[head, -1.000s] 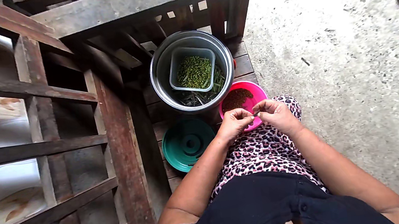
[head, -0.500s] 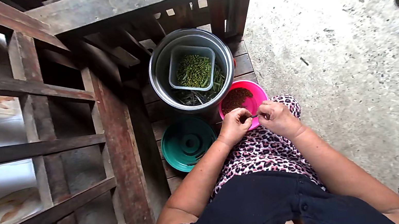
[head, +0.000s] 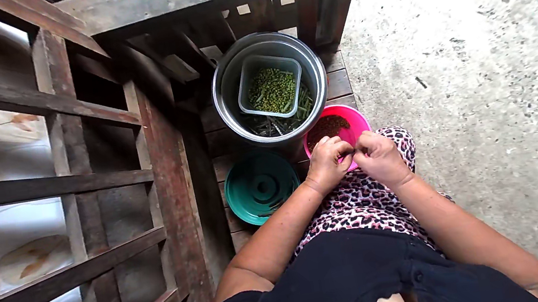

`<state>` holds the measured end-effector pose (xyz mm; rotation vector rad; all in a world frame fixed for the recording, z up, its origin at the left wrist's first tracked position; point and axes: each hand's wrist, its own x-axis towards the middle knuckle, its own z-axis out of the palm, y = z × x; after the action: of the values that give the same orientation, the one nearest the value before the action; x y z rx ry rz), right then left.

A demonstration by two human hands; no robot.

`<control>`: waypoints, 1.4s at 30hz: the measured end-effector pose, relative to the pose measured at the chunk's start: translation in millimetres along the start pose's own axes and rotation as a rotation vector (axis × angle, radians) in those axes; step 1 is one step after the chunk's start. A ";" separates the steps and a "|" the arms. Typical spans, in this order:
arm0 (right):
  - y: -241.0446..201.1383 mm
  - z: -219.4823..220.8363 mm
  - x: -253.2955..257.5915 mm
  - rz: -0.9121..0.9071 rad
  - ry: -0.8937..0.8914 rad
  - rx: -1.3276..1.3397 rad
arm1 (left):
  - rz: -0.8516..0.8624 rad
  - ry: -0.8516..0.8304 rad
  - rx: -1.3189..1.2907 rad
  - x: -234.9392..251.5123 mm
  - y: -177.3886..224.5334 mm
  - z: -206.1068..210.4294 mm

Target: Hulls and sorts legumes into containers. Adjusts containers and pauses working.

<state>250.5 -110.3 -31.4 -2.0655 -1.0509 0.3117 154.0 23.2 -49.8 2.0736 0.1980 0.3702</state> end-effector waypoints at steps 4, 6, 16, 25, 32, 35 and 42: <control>-11.7 1.8 3.8 0.674 0.072 0.792 | 0.079 0.193 -0.067 0.8 0.4 11.5; -12.4 -0.3 5.2 0.806 -0.012 0.955 | -0.045 0.230 -0.306 -0.6 1.1 12.0; -39.2 7.1 62.9 0.131 -0.177 -0.022 | -0.800 0.546 -1.011 -35.8 -5.3 -21.2; -54.4 29.8 95.7 -0.028 -0.213 -0.049 | -0.930 0.434 -1.162 -35.9 6.4 -17.6; -19.5 -3.1 20.6 0.587 -0.295 0.440 | -0.878 0.220 -1.027 -24.2 5.8 -2.4; -7.2 3.0 7.3 0.673 -0.186 0.602 | -0.850 0.161 -0.956 -20.2 6.5 3.5; 0.1 1.4 1.7 0.754 -0.188 0.669 | -0.824 0.089 -0.854 -18.5 5.7 5.6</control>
<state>250.9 -108.4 -32.2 -1.7308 -0.1515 1.0873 138.5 10.5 -50.8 1.0094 0.7669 0.0096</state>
